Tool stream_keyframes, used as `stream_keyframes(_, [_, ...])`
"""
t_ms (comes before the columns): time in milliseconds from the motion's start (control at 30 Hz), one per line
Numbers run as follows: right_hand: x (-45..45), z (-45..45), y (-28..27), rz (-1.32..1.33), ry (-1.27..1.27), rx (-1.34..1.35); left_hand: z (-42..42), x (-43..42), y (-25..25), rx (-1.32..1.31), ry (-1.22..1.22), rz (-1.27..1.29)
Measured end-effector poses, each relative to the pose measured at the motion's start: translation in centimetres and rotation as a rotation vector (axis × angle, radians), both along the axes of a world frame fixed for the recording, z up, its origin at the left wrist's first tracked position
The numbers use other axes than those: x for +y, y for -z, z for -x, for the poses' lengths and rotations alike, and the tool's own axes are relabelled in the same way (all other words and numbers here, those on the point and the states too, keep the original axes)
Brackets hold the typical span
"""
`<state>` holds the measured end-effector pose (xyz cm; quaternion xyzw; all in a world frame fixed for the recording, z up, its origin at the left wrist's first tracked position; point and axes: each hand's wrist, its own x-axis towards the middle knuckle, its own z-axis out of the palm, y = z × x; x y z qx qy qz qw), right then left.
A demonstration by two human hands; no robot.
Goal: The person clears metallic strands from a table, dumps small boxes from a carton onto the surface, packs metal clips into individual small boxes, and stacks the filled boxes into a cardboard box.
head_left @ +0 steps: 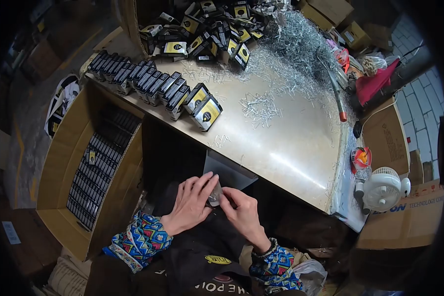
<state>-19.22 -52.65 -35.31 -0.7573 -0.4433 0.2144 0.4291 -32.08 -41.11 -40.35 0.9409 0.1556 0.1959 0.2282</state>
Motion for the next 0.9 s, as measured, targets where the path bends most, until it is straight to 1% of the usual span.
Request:
stream_keyframes(33, [0.0,-0.3,0.3,-0.003,0.001,-0.004,-0.1,0.0,-0.1,-0.004,0.001,-0.003])
stream_keyframes(167, [-0.4,-2.9,1.7,-0.011,0.150,0.095,-1.1,0.2,-0.6,-0.234,-0.060,0.187])
stream_keyframes(200, [-0.3,-3.1,1.4,-0.016,0.153,0.088,-1.2,0.4,-0.8,-0.241,-0.055,0.183])
stream_keyframes(333, [0.3,-2.6,-0.1,-0.158,0.207,0.285,-1.3,1.2,-1.3,-0.047,-0.096,0.519])
stream_keyframes(367, [0.6,-2.5,-0.1,-0.164,0.204,0.281,-1.5,1.3,-1.4,-0.052,-0.096,0.513])
stream_keyframes(500, [0.8,-1.4,0.8,-0.361,0.083,-0.316,-1.5,0.5,-0.9,-0.140,-0.195,0.522])
stream_keyframes(533, [0.7,-1.1,1.2,-0.361,0.088,-0.317,-1.7,0.4,-1.0,-0.140,-0.191,0.522])
stream_keyframes(667, [0.2,0.1,3.1,-0.293,0.105,-0.043,-1.7,-0.1,-1.2,-0.198,-0.058,0.321])
stream_keyframes(700, [0.3,0.4,3.1,-0.292,0.106,-0.041,-1.6,-0.1,-1.1,-0.196,-0.059,0.322])
stream_keyframes(833, [0.9,0.9,2.4,-0.276,0.308,0.196,-1.5,-0.3,-0.7,-0.201,-0.030,0.253])
stream_keyframes(900, [1.3,1.2,2.1,-0.283,0.323,0.207,-1.5,-0.2,-0.7,-0.202,-0.032,0.242])
